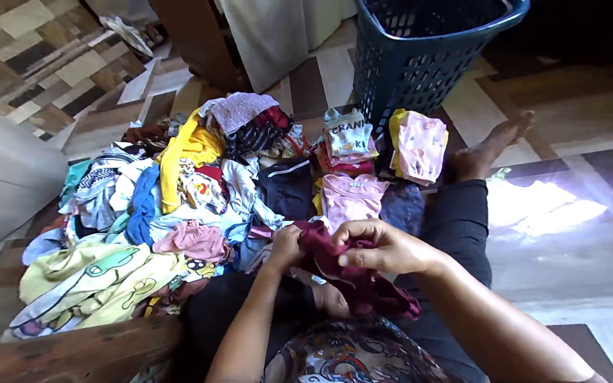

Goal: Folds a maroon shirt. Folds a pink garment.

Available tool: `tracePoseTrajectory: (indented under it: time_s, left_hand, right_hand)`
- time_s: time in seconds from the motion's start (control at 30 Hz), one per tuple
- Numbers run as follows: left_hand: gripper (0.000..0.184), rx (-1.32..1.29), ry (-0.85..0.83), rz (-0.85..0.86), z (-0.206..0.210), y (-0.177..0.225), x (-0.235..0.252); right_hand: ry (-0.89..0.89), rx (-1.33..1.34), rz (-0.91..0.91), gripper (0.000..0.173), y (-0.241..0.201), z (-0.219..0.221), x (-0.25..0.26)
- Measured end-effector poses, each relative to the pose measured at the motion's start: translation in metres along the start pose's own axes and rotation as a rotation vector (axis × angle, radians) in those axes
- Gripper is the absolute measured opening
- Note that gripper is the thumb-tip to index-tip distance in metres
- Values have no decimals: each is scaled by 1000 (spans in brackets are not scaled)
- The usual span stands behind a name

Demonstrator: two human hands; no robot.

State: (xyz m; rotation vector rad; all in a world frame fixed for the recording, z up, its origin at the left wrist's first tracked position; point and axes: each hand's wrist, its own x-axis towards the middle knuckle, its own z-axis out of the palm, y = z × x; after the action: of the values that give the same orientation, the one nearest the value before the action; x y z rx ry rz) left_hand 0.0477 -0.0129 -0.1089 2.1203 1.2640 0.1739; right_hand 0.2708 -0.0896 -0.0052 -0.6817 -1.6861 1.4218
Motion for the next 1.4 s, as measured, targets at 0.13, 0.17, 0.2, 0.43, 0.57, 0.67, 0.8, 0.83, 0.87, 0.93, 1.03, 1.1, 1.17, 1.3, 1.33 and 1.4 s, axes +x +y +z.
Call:
tracePoseTrajectory:
  time_s: [0.13,0.17,0.2,0.43,0.57,0.67,0.8,0.83,0.87,0.93,1.03,1.1,1.17,1.3,1.33,1.4]
  left_hand:
    - [25,-368,140,-147,-16,-11,15]
    - [26,-497,181,-187,-22,-18,17]
    - [29,-628,238,-215,-30,-22,17]
    - [12,-1016,611,-44,-98,4,-4]
    - [25,-570,345,-153,-82,-8,-12]
    - [33,-327,7,-240,-63,-19,-17]
    - [25,-328,-146,-168,-59,-13,-40]
    - [26,-396,-98,-159,-62,-11,-44]
    - [26,-499,-23,-181,-65,-8,-48]
    - [25,-737,211,-247,-71,-4,-50]
    - [25,-1003,524,-258,-82,-2,-41]
    - [24,-1003,589,-178,-95,1,-32]
    - [29,-896,613,-67,-109,-3,-15]
    - [29,-733,738,170,-139,0,22]
    - [29,-719,755,214,-143,5,23]
    - [30,-677,767,254,-139,9,18]
  right_hand:
    - [248,-72,26,10,-15,-18,-3]
    - [321,-150,3,11,-19,-24,-4]
    - [392,-259,-34,10,-18,-34,-4]
    - [670,-480,-195,7,-18,-71,-6]
    - [693,-496,-111,8,-13,-59,-15]
    - [658,-546,-138,9,-14,-52,-17]
    - [653,-584,-282,11,-31,-44,-17]
    - [660,-577,-308,12,-34,-45,-16]
    - [676,-567,-317,13,-36,-47,-15]
    - [733,-543,-275,11,-34,-57,-11]
    - [829,-586,-78,13,-21,-83,1]
    - [844,-644,22,18,-17,-98,9]
    - [847,-668,26,20,-22,-107,16]
    - [854,-764,-188,18,-35,-111,24]
    - [844,-815,-242,20,-35,-111,22]
    - [810,-925,-291,22,-27,-108,8]
